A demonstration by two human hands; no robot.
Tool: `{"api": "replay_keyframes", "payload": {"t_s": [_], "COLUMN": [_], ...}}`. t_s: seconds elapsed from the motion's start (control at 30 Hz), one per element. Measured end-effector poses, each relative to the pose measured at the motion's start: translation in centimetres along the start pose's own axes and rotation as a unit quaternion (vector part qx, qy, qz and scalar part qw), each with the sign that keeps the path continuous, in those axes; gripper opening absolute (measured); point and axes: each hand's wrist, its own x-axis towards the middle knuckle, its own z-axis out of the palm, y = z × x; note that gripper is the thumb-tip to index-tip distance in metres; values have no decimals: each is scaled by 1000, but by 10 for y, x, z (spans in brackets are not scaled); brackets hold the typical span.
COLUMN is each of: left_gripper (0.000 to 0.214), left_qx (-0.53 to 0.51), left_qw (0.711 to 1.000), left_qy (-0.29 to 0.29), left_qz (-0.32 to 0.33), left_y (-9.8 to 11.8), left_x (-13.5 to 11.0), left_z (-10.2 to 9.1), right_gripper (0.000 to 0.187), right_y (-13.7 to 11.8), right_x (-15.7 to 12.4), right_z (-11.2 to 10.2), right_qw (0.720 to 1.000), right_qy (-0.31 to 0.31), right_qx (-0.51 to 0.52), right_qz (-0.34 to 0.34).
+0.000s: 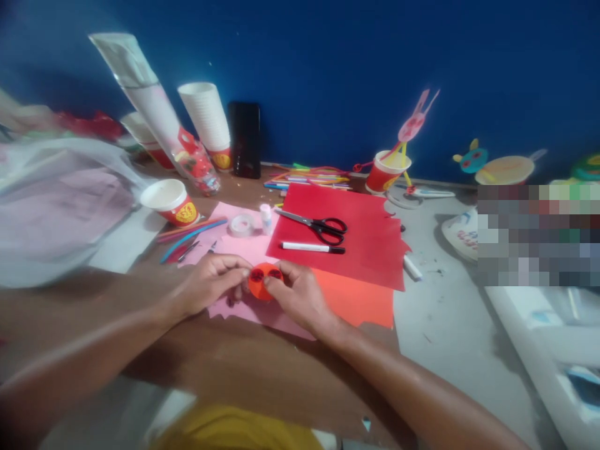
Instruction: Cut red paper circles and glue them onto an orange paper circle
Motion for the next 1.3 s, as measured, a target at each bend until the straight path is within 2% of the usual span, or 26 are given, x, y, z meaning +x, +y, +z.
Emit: {"api": "replay_keyframes", "payload": {"t_s": [0.57,0.87,1.3], "left_gripper": [14,20,15], "left_qx": [-29,-89,-11], "left_qw": [999,995,999], "left_qy": [-16,-44,-3], "left_qz": [-15,-23,-34], "left_y": [-2,-3,-5], "left_x": [0,1,2], "left_z": [3,-1,3], "right_gripper": [7,8,9], "right_y": [-3,-1,-2], "right_x": [0,0,1], "right_z": [1,1,2], "right_qw": [999,1000,1000], "right_qy": [22,18,7], "right_qx": [-33,-14,-8], "right_qz": [-7,-1,-6]}}
